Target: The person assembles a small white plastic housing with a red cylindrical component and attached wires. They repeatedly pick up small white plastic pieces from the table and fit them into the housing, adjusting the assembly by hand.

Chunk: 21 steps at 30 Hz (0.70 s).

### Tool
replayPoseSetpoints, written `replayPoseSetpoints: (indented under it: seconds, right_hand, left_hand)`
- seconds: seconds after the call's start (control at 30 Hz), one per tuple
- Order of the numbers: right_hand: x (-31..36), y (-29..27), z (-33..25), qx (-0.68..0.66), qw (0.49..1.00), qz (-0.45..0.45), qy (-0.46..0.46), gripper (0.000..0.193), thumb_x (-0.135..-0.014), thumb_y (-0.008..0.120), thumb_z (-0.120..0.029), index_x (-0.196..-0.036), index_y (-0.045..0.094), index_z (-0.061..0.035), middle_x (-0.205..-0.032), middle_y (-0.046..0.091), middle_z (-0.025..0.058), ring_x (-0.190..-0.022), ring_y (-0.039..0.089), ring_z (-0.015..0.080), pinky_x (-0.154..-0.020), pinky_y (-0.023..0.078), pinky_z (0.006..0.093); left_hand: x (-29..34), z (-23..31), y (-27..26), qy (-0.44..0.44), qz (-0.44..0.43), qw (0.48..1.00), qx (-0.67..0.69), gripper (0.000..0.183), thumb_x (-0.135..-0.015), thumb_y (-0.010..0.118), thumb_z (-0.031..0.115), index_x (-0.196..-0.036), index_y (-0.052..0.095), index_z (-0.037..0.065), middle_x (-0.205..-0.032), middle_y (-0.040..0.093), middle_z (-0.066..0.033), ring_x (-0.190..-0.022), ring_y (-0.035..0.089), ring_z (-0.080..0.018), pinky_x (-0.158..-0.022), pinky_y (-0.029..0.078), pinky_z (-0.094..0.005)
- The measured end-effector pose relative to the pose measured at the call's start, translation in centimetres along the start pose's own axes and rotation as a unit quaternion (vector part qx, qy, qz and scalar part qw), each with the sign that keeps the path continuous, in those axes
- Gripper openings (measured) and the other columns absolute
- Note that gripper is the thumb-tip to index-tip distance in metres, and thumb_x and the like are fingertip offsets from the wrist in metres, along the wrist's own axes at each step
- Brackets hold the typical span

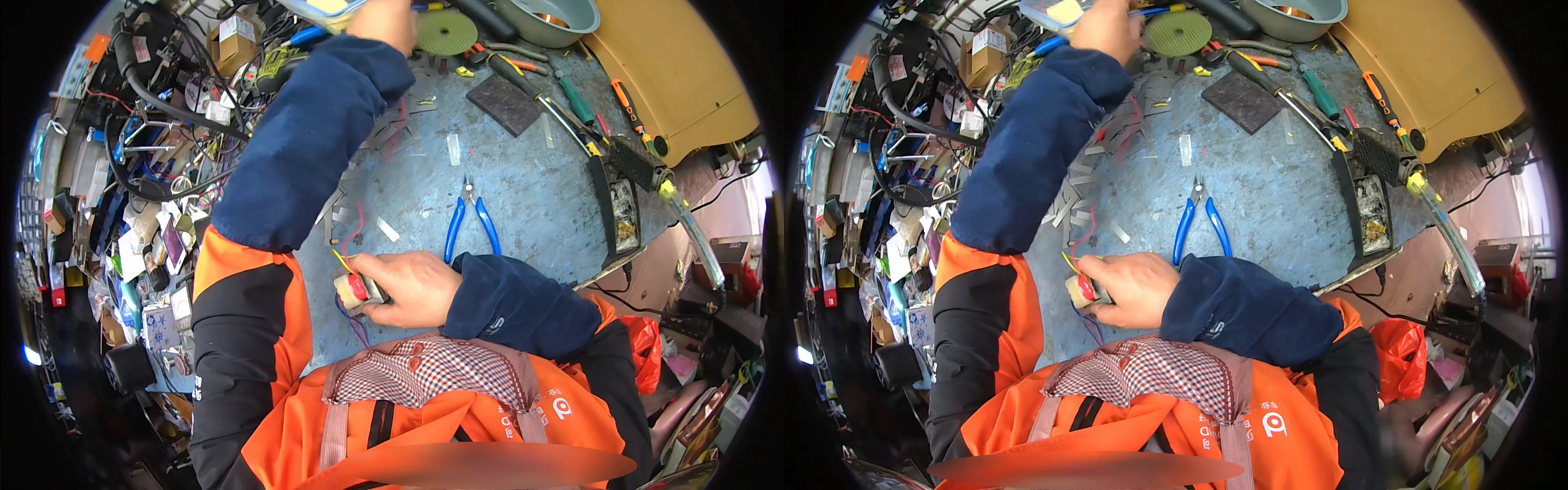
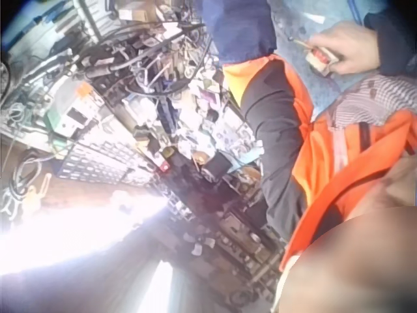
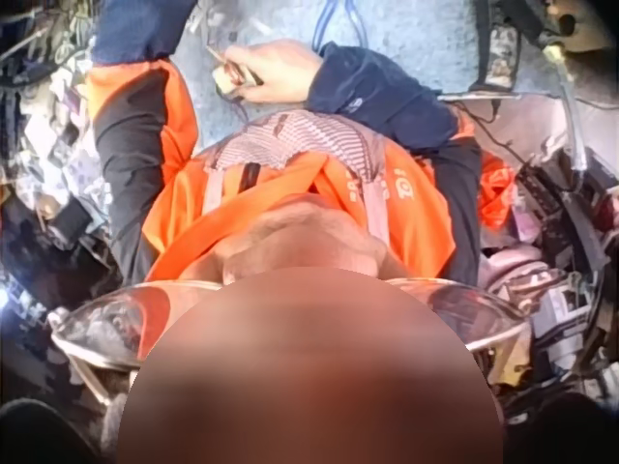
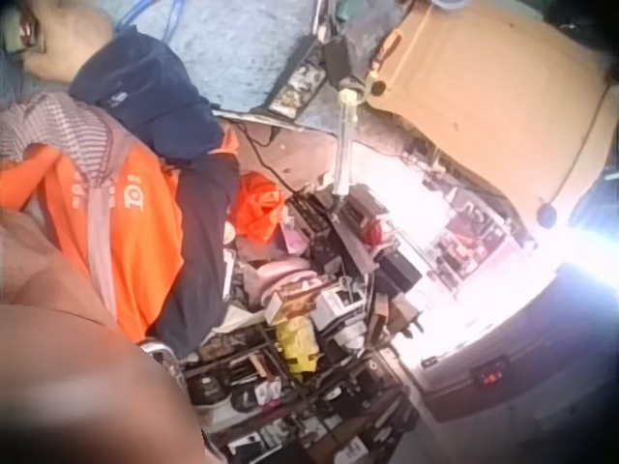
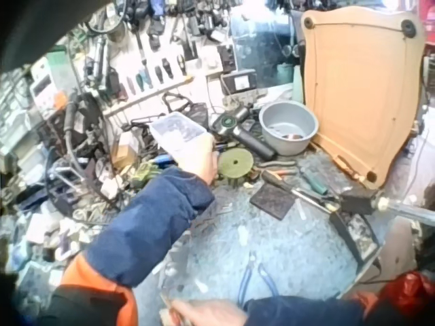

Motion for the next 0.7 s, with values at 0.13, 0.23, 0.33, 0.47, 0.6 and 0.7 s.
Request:
replayPoseSetpoints:
  seconds: [0.13,0.23,0.33,0.47,0.6,0.7]
  right_hand:
    - [0.1,-0.1,0.4,0.004,1.000,0.015,0.011,0.048,-0.086,0.076,-0.025,-0.125,0.053,-0.0068,-0.093,0.073,0.0180,-0.086,0.072,0.0438,-0.072,0.055,0.0564]
    - [0.1,-0.2,0.5,0.011,1.000,0.011,0.015,0.051,-0.087,0.074,-0.025,-0.129,0.053,-0.0060,-0.091,0.072,0.0201,-0.085,0.072,0.0451,-0.071,0.056,0.0555]
    - [0.2,0.0,0.1,0.015,1.000,0.001,0.013,0.051,-0.088,0.073,-0.025,-0.131,0.052,-0.0058,-0.090,0.072,0.0210,-0.084,0.071,0.0458,-0.070,0.056,0.0547]
    - [0.3,-0.2,-0.2,0.019,1.000,0.003,0.016,0.051,-0.088,0.073,-0.025,-0.131,0.052,-0.0061,-0.090,0.072,0.0209,-0.083,0.071,0.0458,-0.070,0.056,0.0549]
    - [0.2,-0.2,0.2,0.009,1.000,0.008,0.018,0.052,-0.088,0.073,-0.026,-0.131,0.052,-0.0061,-0.095,0.073,0.0211,-0.086,0.071,0.0458,-0.071,0.056,0.0548]
    - [0.1,-0.2,0.2,0.011,1.000,-0.004,0.020,0.053,-0.088,0.074,-0.026,-0.132,0.052,-0.0059,-0.099,0.073,0.0212,-0.088,0.071,0.0458,-0.073,0.056,0.0548]
  left_hand:
    - [5.5,3.0,7.5,-0.011,-0.298,0.953,0.051,0.040,-0.100,0.072,0.035,-0.127,0.071,0.004,-0.116,0.072,-0.0247,-0.104,0.071,-0.0465,-0.095,0.058,-0.0541]
    - [8.1,2.8,9.0,-0.066,-0.346,0.936,0.022,0.065,-0.101,0.072,0.047,-0.145,0.061,0.000,-0.140,0.064,-0.0293,-0.127,0.064,-0.0454,-0.109,0.053,-0.0487]
    - [8.7,2.7,8.8,-0.038,-0.260,0.965,-0.013,0.076,-0.102,0.068,0.055,-0.151,0.056,-0.002,-0.153,0.055,-0.0329,-0.143,0.052,-0.0479,-0.120,0.044,-0.0490]
    - [10.2,3.7,10.4,-0.063,-0.331,0.940,-0.051,0.093,-0.102,0.060,0.067,-0.158,0.046,-0.006,-0.163,0.044,-0.0331,-0.152,0.041,-0.0501,-0.127,0.036,-0.0492]
    - [11.6,4.3,7.9,0.000,-0.329,0.944,0.026,0.082,-0.106,0.057,0.061,-0.152,0.052,-0.006,-0.159,0.049,-0.0334,-0.150,0.047,-0.0457,-0.125,0.039,-0.0460]
    - [13.5,5.2,3.7,0.005,-0.388,0.919,0.075,0.069,-0.107,0.059,0.052,-0.150,0.057,-0.002,-0.158,0.052,-0.0301,-0.143,0.055,-0.0453,-0.121,0.045,-0.0469]
Point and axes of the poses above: each hand's wrist, its own x-axis away from the middle knuckle, its own y-axis out of the palm, z = x × y, the point moved 9 cm from there along -x, towards the middle knuckle
